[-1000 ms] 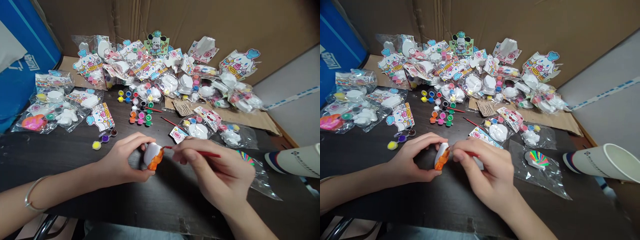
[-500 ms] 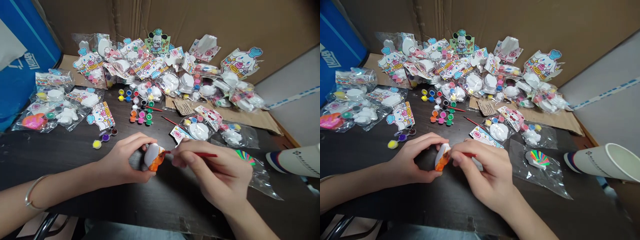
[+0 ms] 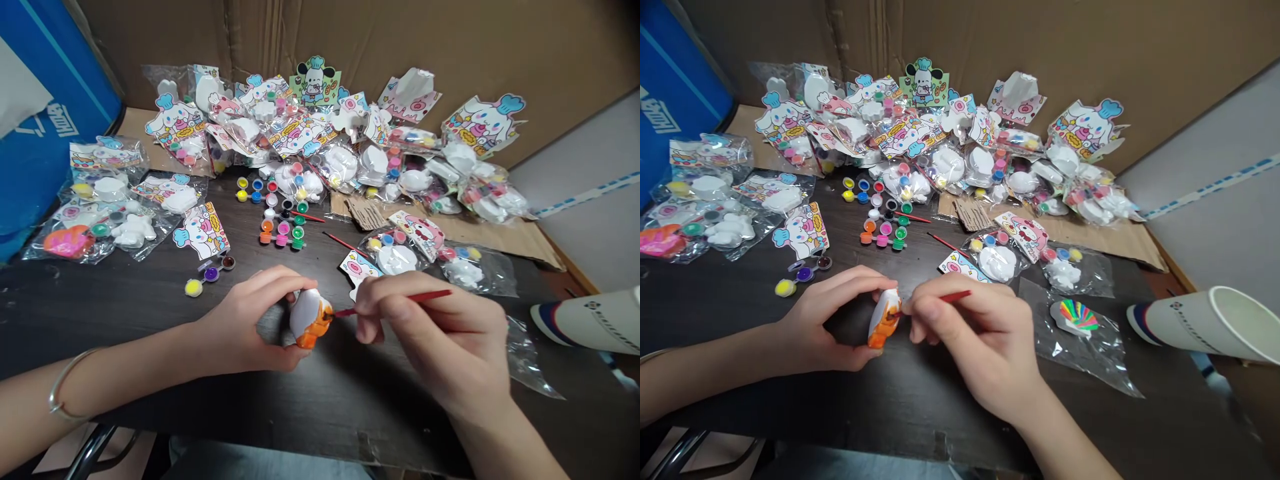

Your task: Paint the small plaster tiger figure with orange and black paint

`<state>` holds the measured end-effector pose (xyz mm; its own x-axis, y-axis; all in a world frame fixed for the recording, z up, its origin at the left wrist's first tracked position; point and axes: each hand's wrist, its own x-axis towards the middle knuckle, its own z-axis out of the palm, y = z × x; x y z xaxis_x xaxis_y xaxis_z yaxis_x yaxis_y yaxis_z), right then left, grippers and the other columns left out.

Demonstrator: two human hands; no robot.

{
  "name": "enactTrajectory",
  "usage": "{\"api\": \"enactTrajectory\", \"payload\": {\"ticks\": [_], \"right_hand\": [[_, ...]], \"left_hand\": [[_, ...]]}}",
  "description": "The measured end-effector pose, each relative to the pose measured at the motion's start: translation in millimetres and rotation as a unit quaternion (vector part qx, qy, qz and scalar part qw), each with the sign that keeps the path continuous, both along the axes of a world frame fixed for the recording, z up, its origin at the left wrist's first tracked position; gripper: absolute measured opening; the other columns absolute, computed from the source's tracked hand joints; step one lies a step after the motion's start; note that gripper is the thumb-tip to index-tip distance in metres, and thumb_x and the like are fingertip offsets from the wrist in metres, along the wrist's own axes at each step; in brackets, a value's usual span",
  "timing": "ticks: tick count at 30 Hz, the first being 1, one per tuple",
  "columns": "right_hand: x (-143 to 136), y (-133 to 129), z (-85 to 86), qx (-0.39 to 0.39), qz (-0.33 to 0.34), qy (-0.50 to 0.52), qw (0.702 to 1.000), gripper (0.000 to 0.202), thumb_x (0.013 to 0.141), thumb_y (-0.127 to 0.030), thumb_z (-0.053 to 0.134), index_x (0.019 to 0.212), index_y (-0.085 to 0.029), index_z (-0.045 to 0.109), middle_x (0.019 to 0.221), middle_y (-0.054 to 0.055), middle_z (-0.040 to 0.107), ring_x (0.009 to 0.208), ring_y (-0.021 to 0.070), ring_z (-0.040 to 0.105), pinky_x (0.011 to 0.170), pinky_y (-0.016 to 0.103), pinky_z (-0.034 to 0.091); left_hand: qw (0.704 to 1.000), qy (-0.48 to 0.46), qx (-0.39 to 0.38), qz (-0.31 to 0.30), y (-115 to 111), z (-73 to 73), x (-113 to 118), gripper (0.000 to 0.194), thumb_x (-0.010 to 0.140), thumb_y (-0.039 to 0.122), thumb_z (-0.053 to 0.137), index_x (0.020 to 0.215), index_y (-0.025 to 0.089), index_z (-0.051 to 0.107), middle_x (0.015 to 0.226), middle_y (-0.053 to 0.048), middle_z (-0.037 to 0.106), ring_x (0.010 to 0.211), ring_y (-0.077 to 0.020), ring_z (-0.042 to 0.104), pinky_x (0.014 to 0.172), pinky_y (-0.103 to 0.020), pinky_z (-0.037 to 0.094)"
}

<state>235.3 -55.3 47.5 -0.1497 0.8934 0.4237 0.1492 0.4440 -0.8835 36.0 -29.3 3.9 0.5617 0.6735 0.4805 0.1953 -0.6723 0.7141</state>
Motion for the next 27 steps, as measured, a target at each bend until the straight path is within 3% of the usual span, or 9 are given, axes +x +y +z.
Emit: {"api": "enactTrajectory", "payload": {"ticks": [4, 8, 12, 16, 19, 23, 27], "right_hand": [[-0.4, -0.1, -0.2, 0.003, -0.052, 0.023, 0.998, 0.018, 0.091, -0.024, 0.056, 0.078, -0.022, 0.068, 0.061, -0.001, 0.063, 0.052, 0.0088, 0.056, 0.048, 0.020, 0.047], [-0.2, -0.8, -0.6, -0.045, 0.008, 0.063, 0.997, 0.018, 0.091, -0.030, 0.057, 0.080, -0.022, 0.068, 0.059, -0.002, 0.062, 0.049, 0.0087, 0.056, 0.045, 0.020, 0.047], [0.8, -2.1, -0.4, -0.033, -0.003, 0.047, 0.998, 0.018, 0.091, -0.027, 0.057, 0.079, -0.021, 0.068, 0.062, 0.000, 0.064, 0.054, 0.0097, 0.058, 0.049, 0.021, 0.048], [3.2, -3.4, -0.7, -0.050, 0.062, 0.057, 0.995, 0.019, 0.091, -0.028, 0.057, 0.078, -0.022, 0.069, 0.058, -0.002, 0.063, 0.048, 0.0091, 0.056, 0.048, 0.023, 0.047], [3.4, -2.7, -0.6, -0.045, 0.031, 0.053, 0.997, 0.017, 0.091, -0.027, 0.057, 0.081, -0.022, 0.070, 0.061, -0.001, 0.065, 0.051, 0.0102, 0.059, 0.048, 0.022, 0.048], [2.0, -0.3, -0.3, -0.050, 0.049, 0.042, 0.997, 0.020, 0.090, -0.029, 0.058, 0.076, -0.020, 0.069, 0.057, 0.000, 0.064, 0.048, 0.0103, 0.058, 0.047, 0.022, 0.048], [1.2, 6.0, -0.7, -0.075, 0.025, 0.048, 0.996, 0.023, 0.089, -0.032, 0.059, 0.073, -0.019, 0.068, 0.057, 0.001, 0.065, 0.046, 0.0115, 0.059, 0.043, 0.021, 0.047]], "left_hand": [[1.000, 0.013, 0.017, -0.009, 0.2, 0.5, -1.8, 0.047, 0.073, 0.020, 0.063, 0.119, 0.021, 0.052, 0.104, -0.006, 0.065, 0.092, -0.0193, 0.062, 0.080, -0.032, 0.050], [0.999, 0.025, 0.040, -0.012, -0.3, 1.3, -2.9, 0.049, 0.075, 0.019, 0.061, 0.122, 0.022, 0.049, 0.108, -0.007, 0.065, 0.096, -0.0206, 0.063, 0.082, -0.034, 0.051], [0.998, 0.026, 0.063, -0.014, -0.6, 1.6, -3.0, 0.051, 0.075, 0.018, 0.061, 0.125, 0.022, 0.048, 0.110, -0.007, 0.065, 0.098, -0.0209, 0.063, 0.082, -0.033, 0.051], [0.997, 0.013, 0.073, -0.001, -0.2, 0.7, -2.7, 0.052, 0.074, 0.017, 0.061, 0.124, 0.021, 0.048, 0.108, -0.007, 0.065, 0.097, -0.0205, 0.063, 0.082, -0.033, 0.050], [0.998, 0.025, 0.058, 0.006, -0.4, -0.2, -3.0, 0.051, 0.073, 0.016, 0.062, 0.122, 0.021, 0.050, 0.109, -0.007, 0.065, 0.097, -0.0204, 0.062, 0.084, -0.033, 0.049], [0.998, 0.042, 0.034, 0.020, -1.2, -0.8, -2.8, 0.051, 0.072, 0.017, 0.061, 0.121, 0.021, 0.051, 0.110, -0.008, 0.066, 0.096, -0.0219, 0.063, 0.084, -0.035, 0.050], [0.998, 0.030, 0.001, 0.058, 0.8, 1.2, -2.2, 0.050, 0.068, 0.014, 0.060, 0.116, 0.020, 0.053, 0.106, -0.007, 0.065, 0.094, -0.0209, 0.062, 0.084, -0.034, 0.050]]}}
